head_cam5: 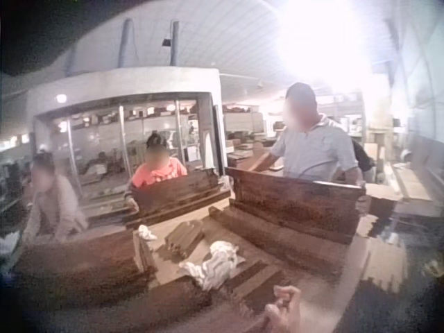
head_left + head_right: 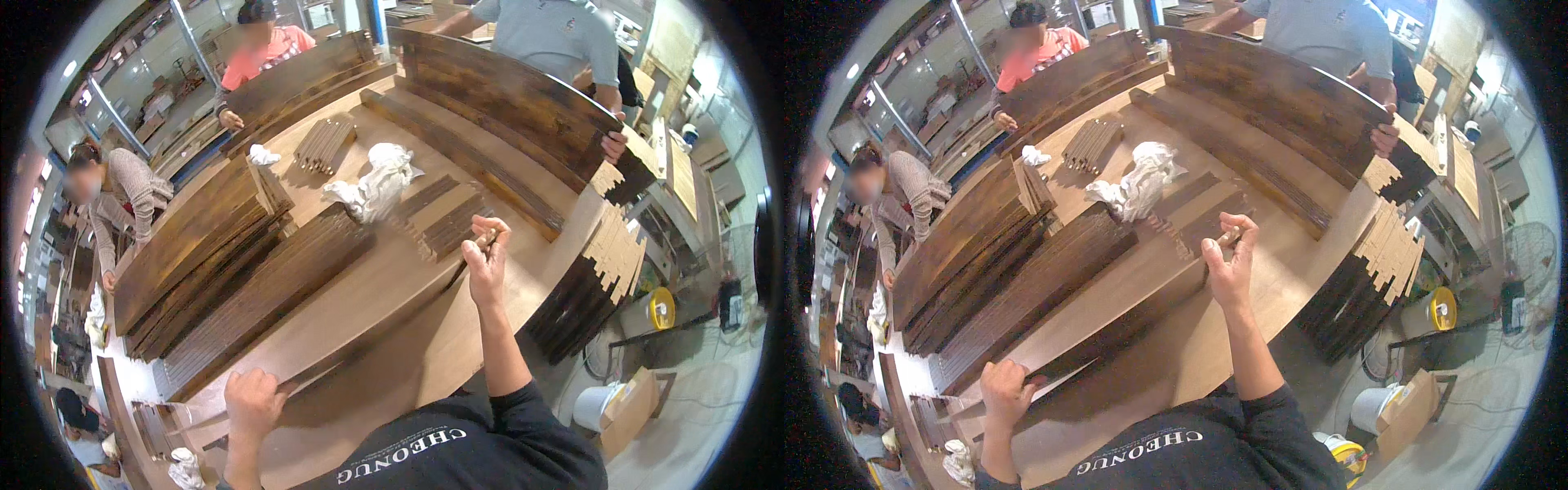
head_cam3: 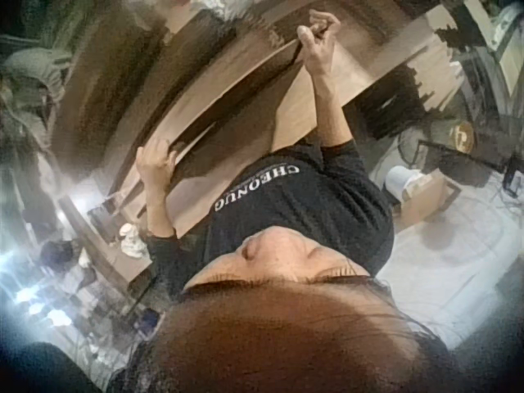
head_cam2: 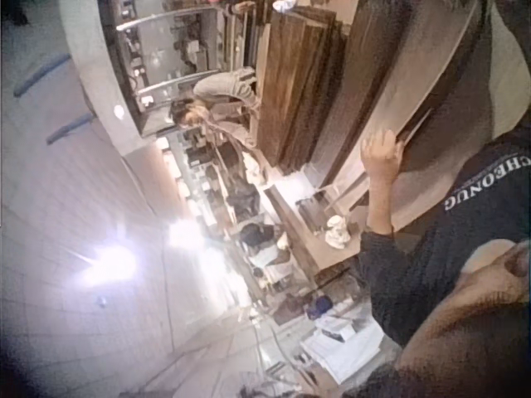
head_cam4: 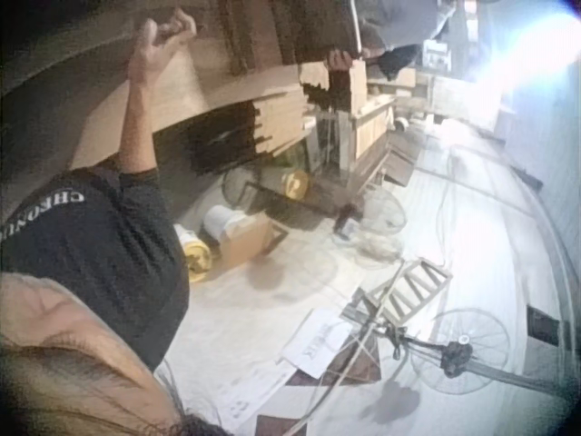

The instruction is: The person assembles wooden frames by hand, picking up long wooden slats and smaller wooden pieces from a workbench. They fit the pieces together to form rectangular frames and stack the completed units. Other workers are visible in the background performing similar tasks.

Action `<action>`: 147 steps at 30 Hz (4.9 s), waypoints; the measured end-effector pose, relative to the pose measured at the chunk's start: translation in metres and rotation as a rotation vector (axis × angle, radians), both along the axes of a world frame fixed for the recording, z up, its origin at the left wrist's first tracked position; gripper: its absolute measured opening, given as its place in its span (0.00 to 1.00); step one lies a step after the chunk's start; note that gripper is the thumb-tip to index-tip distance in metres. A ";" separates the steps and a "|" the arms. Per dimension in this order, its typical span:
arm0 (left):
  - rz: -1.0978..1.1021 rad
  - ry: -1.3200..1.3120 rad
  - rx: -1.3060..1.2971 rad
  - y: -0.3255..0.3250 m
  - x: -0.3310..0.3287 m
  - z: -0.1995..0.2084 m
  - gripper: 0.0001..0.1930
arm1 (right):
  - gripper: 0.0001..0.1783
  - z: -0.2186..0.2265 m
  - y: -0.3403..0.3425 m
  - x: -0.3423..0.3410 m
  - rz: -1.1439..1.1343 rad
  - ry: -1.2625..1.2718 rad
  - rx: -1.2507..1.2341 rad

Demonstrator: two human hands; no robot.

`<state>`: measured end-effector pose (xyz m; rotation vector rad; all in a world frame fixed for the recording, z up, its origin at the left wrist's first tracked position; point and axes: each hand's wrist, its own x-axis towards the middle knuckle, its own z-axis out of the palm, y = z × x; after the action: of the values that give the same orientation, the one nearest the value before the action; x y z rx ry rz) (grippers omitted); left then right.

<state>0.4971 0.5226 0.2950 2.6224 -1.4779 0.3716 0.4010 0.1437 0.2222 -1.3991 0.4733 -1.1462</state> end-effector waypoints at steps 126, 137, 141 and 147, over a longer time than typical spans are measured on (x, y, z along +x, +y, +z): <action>0.550 0.720 -1.356 0.298 0.009 -0.046 0.20 | 0.39 -0.023 0.001 0.019 -0.044 0.146 0.022; 0.639 0.625 -1.221 0.290 0.011 -0.040 0.18 | 0.25 -0.027 -0.001 0.008 -0.092 0.310 -0.214; 0.547 0.298 -1.230 0.300 0.006 -0.051 0.18 | 0.26 -0.005 0.033 0.032 -0.074 0.175 0.039; 0.492 0.236 -1.344 0.295 0.017 -0.047 0.18 | 0.25 -0.010 0.032 0.018 -0.013 0.022 0.042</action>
<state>0.5141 0.8178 0.2484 1.7078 -0.2059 0.7191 0.4187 0.1761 0.2121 -1.3755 0.5200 -1.1267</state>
